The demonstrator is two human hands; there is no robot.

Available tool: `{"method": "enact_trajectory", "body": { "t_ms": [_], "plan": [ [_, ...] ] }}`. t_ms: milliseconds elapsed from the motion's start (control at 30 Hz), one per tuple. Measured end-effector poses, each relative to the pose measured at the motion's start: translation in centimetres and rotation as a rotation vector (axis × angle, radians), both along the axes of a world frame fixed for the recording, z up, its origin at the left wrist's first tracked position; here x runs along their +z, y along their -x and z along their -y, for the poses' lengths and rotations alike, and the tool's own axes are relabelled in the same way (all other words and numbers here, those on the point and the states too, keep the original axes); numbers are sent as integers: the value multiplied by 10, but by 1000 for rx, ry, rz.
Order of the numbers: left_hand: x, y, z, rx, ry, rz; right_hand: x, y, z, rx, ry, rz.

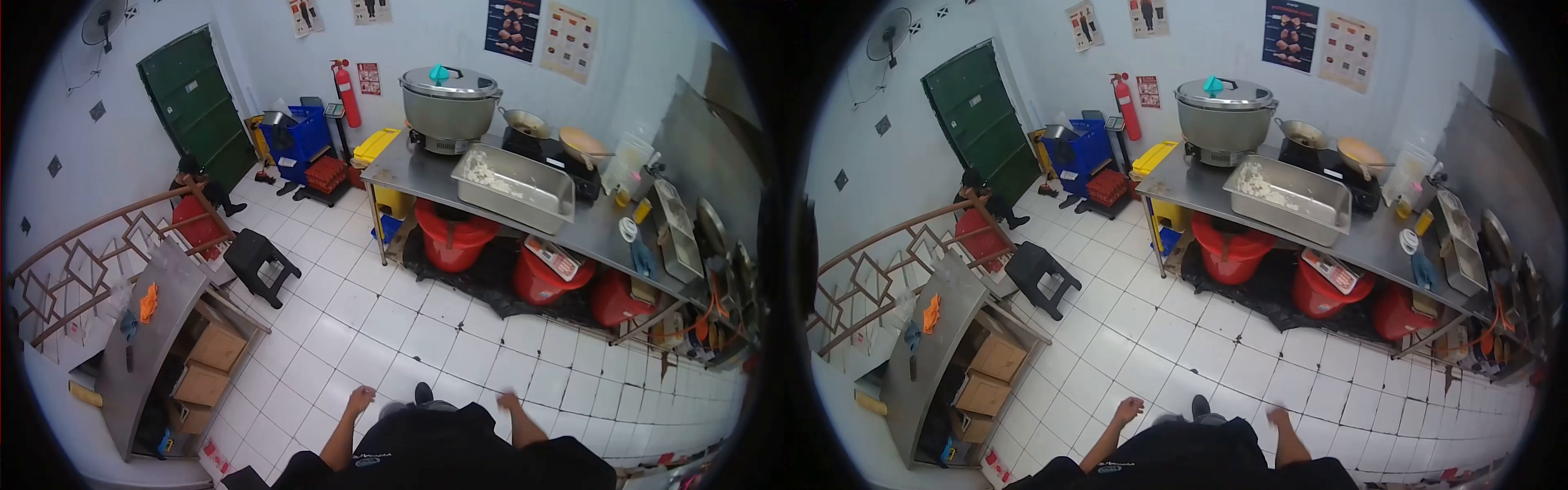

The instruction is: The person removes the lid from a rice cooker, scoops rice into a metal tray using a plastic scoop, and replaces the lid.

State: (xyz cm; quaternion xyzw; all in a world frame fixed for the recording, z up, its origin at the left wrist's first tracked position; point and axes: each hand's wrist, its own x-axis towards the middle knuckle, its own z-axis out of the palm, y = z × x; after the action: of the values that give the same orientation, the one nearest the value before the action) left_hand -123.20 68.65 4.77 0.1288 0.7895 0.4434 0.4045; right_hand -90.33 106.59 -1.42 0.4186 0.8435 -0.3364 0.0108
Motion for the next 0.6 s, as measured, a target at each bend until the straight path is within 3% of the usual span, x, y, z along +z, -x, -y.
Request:
{"method": "enact_trajectory", "body": {
  "t_ms": [33,67,100,133,167,200,267,367,400,467,500,533,567,600],
  "plan": [
    [9,3,-4,23,48,53,-35,1,-16,-2,-227,264],
    [15,5,-6,-39,119,7,-14,85,-85,211,-456,142],
    [13,7,-10,-103,185,-39,114,176,-107,-32,-422,-370],
    [-80,14,11,-98,185,-33,218,258,-137,-8,-301,-723],
    [-116,25,8,-558,286,-258,260,326,-181,-36,-399,-691],
    [-115,43,1,-547,299,-263,308,393,-223,-10,-605,-845],
    [-103,121,-13,-551,369,-380,404,498,-289,-102,-419,-981],
    [-89,216,-48,-593,453,-518,509,605,-381,-235,-543,-909],
    [-92,220,-65,-611,465,-536,526,630,-404,-296,-642,-837],
    [-90,225,-94,-636,497,-574,563,660,-440,-319,-541,-687],
    [-59,284,-128,-537,439,-553,578,679,-462,-316,-534,-695],
    [-46,329,-179,265,176,-167,581,694,-483,-365,-571,-636],
    [0,384,-239,329,70,-265,582,711,-505,-419,-610,-577],
    [64,437,-303,228,144,-461,580,726,-526,-429,-597,-581]
  ]
}}
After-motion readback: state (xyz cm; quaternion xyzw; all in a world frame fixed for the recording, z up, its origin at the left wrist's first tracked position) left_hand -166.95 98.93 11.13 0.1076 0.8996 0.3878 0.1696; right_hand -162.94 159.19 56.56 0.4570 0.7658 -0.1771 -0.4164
